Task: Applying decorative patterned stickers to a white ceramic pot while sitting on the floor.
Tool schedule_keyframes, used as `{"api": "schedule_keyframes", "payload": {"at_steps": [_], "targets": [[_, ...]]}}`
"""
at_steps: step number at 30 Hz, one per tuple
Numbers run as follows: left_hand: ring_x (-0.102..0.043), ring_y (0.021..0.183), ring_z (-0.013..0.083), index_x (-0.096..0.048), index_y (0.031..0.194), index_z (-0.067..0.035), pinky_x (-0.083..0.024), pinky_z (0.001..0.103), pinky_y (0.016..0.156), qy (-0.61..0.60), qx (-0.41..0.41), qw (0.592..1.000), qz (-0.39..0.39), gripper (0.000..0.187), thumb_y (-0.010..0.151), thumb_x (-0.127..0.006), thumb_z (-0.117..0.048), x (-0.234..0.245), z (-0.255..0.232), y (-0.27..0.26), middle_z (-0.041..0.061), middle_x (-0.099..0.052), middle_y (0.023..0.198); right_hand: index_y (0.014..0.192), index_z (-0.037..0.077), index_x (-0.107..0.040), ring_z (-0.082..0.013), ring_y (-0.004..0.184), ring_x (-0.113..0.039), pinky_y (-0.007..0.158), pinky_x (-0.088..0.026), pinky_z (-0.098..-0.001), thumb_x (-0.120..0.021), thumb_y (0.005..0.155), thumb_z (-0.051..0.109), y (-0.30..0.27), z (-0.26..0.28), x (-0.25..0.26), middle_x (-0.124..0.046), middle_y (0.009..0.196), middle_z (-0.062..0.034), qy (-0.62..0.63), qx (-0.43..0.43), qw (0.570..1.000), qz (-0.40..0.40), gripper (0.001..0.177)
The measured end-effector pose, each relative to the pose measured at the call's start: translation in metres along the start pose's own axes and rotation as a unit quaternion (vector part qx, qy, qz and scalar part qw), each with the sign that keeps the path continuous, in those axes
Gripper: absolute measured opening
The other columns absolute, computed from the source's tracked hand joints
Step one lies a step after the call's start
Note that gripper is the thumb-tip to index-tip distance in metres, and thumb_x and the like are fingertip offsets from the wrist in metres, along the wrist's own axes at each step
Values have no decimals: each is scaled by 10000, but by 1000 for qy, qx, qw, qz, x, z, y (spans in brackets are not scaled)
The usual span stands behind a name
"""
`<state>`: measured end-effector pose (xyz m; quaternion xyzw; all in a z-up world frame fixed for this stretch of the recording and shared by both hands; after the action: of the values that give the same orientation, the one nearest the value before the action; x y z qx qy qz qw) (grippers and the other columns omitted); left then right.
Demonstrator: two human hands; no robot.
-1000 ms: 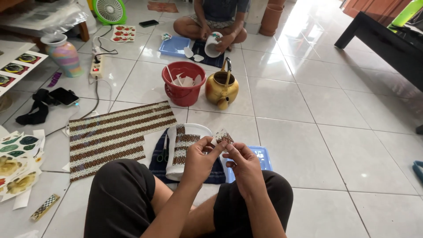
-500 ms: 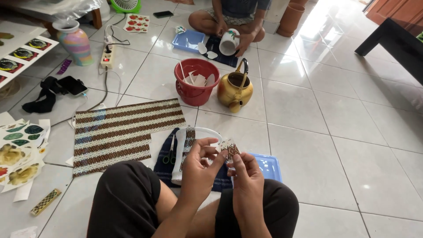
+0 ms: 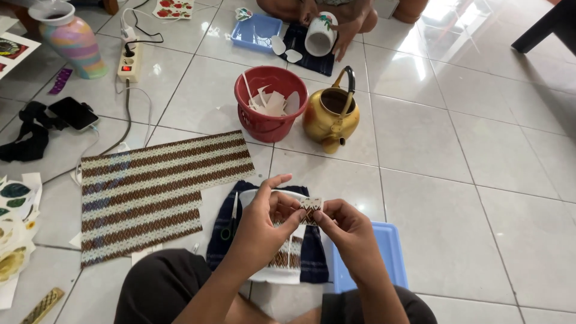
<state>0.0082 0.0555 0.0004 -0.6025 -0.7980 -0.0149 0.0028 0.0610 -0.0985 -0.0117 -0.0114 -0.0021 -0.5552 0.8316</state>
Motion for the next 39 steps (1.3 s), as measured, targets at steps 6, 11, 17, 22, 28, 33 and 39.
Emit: {"api": "schedule_keyframes", "payload": {"at_steps": [6,11,17,22,28,33,39], "targets": [[-661,800,99,-432,1405,-132,-569,230,794,6,26,1000,15,655,814,-714,-128,16,7,46,5,-682,861,870,55,-664,-101,711,-531,671,-442,-250,-685,887,104,63,-1,0,-588,721,0,-119,32,990,71,56],[-685,878,116,-408,1424,-144,-558,256,849,29,24,999,29,692,807,-718,-189,24,27,71,7,-699,922,856,34,-650,-114,719,-552,671,-454,-255,-687,885,81,90,-36,-2,-609,740,-27,-53,5,995,82,67],[-583,1098,188,-515,1317,-135,-470,332,885,166,-116,979,18,441,911,-595,-285,55,63,69,8,-649,1147,848,45,-659,-89,692,-545,639,-447,-225,-681,897,119,85,-95,0,-619,734,-20,-61,-39,997,31,91],[-581,1081,324,-601,1266,-67,-439,457,968,187,-180,965,40,350,942,-614,-199,55,82,64,104,-660,1056,881,-29,-700,-155,646,-514,614,-455,-307,-750,861,142,81,-119,6,-603,618,-104,-118,-38,992,-19,179],[-572,1119,315,-586,1284,-72,-413,486,996,181,-160,969,59,341,959,-569,-172,51,82,70,104,-671,1076,913,5,-707,-137,684,-544,616,-429,-269,-737,858,118,82,-105,-2,-650,672,-84,-119,-17,993,-20,129],[-588,1100,324,-598,1265,-85,-399,492,979,161,-168,972,41,313,976,-526,-182,56,81,70,105,-695,1042,918,2,-706,-142,679,-542,612,-408,-270,-727,861,93,81,-95,-8,-660,688,-91,-127,1,992,-15,110],[-545,1153,324,-645,1194,-98,-386,478,1000,180,-197,963,28,274,936,-597,-176,54,77,72,92,-673,1112,899,5,-710,-115,621,-480,576,-396,-254,-730,863,95,80,-94,-12,-657,660,-85,-133,27,991,-7,98]]}}
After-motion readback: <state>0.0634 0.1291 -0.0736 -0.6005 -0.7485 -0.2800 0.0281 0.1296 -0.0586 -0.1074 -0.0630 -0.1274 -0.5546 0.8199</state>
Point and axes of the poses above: each hand's wrist, its own y-axis towards the middle knuckle, its own x-axis out of the back of the hand, z = x × y, the point moved 7 cm from there along y, towards the middle knuckle
